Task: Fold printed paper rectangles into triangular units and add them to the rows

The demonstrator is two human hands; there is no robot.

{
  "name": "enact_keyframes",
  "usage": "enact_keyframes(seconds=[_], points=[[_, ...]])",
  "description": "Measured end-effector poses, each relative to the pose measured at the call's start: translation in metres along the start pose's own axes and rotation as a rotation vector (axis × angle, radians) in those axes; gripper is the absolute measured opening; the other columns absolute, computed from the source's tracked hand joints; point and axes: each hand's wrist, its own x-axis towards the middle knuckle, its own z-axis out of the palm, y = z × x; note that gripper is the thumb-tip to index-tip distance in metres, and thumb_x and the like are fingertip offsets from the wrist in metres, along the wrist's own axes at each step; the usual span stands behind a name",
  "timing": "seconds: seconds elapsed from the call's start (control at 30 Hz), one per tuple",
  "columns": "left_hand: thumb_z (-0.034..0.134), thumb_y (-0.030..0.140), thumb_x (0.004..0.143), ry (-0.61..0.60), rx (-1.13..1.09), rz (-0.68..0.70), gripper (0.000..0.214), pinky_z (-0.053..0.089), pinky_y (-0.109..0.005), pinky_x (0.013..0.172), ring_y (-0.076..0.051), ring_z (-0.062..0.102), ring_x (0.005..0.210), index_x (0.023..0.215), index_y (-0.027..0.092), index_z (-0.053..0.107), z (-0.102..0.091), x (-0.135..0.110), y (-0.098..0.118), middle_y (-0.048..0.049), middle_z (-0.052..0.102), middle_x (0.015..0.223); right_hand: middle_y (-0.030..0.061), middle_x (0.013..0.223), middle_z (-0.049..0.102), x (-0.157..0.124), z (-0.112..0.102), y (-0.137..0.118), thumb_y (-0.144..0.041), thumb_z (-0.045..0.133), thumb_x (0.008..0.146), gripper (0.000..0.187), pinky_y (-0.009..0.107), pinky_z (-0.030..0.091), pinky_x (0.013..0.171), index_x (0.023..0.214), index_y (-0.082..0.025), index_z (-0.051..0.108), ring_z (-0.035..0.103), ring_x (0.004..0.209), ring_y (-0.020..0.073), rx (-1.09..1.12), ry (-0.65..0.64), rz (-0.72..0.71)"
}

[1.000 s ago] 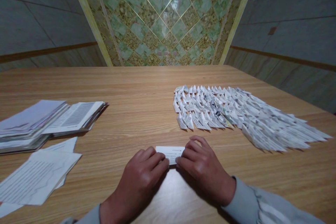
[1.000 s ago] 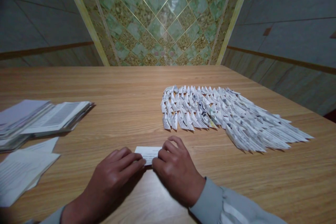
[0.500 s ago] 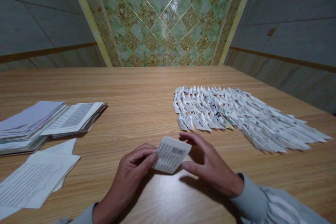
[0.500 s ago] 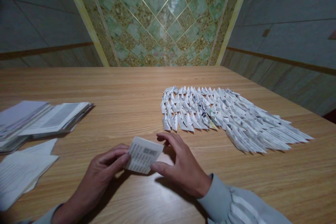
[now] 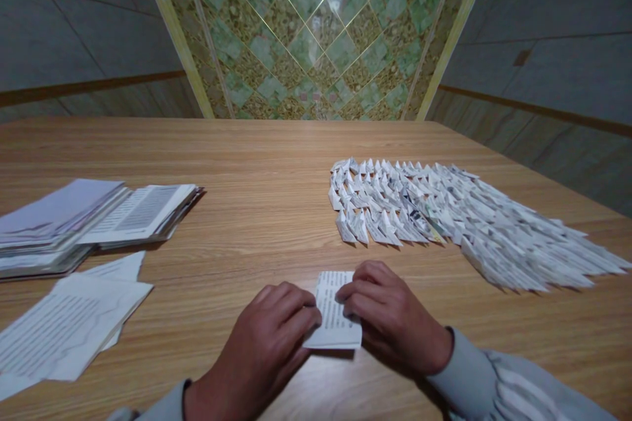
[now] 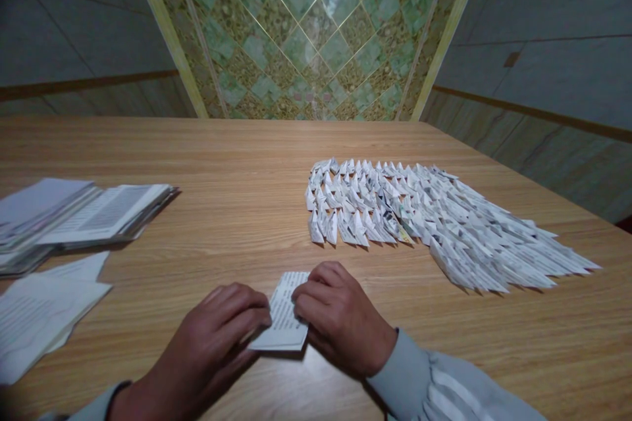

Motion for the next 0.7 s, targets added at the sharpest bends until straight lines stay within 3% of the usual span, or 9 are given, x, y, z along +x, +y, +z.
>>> enact_keyframes(seconds=[0.17, 0.3, 0.37, 0.5, 0.6, 0.7], points=[[0.049, 0.010, 0.092, -0.064, -0.087, -0.027, 0.018, 0.043, -0.035, 0.076, -0.022, 0.059, 0.086, 0.099, 0.021, 0.062, 0.005, 0.003, -0.001, -0.0043, 0.070, 0.097, 0.0039, 0.081, 0.071, -0.004, 0.005, 0.006, -0.013, 0.048, 0.095, 0.020, 0.035, 0.046, 0.088, 0.081, -0.021, 0.059, 0.061, 0.082, 0.0176, 0.149, -0.094, 0.052], [0.049, 0.014, 0.095, -0.045, -0.154, -0.052, 0.015, 0.043, -0.033, 0.071, -0.020, 0.059, 0.077, 0.095, 0.020, 0.062, 0.011, 0.001, -0.003, -0.0032, 0.068, 0.084, 0.0003, 0.089, 0.073, -0.006, 0.005, 0.006, -0.010, 0.055, 0.090, 0.015, 0.041, 0.036, 0.107, 0.083, -0.022, 0.060, 0.066, 0.087, 0.0148, 0.281, -0.138, 0.133], [0.052, 0.018, 0.097, -0.034, -0.175, -0.133, 0.013, 0.043, -0.031, 0.068, -0.020, 0.059, 0.074, 0.092, 0.020, 0.063, 0.013, 0.000, -0.004, -0.0022, 0.067, 0.079, 0.0002, 0.088, 0.071, -0.006, 0.004, 0.006, -0.010, 0.059, 0.087, 0.012, 0.041, 0.039, 0.102, 0.084, -0.022, 0.063, 0.064, 0.089, 0.0161, 0.319, -0.145, 0.208], [0.058, 0.024, 0.095, -0.050, -0.156, -0.302, 0.010, 0.042, -0.030, 0.064, -0.020, 0.060, 0.072, 0.087, 0.021, 0.063, 0.015, 0.001, -0.004, -0.0012, 0.066, 0.077, 0.0028, 0.081, 0.062, -0.004, 0.004, 0.006, -0.026, 0.067, 0.086, 0.006, 0.034, 0.042, 0.077, 0.086, -0.020, 0.068, 0.057, 0.084, 0.0199, 0.356, -0.119, 0.385], [0.061, 0.025, 0.092, -0.031, -0.159, -0.366, 0.004, 0.044, -0.030, 0.064, -0.020, 0.061, 0.070, 0.091, 0.021, 0.060, 0.015, 0.002, -0.002, -0.0004, 0.066, 0.079, 0.0015, 0.074, 0.058, 0.000, 0.006, 0.004, -0.028, 0.061, 0.094, 0.022, 0.035, 0.037, 0.077, 0.075, -0.018, 0.065, 0.054, 0.080, 0.0192, 0.336, -0.098, 0.477], [0.065, 0.023, 0.089, 0.006, -0.165, -0.406, 0.015, 0.045, -0.030, 0.065, -0.020, 0.063, 0.073, 0.102, 0.022, 0.056, 0.016, 0.002, -0.002, 0.0008, 0.067, 0.083, -0.0010, 0.067, 0.054, 0.003, 0.009, 0.001, -0.025, 0.060, 0.095, 0.028, 0.035, 0.034, 0.079, 0.068, -0.017, 0.058, 0.050, 0.077, 0.0179, 0.276, -0.110, 0.514]])
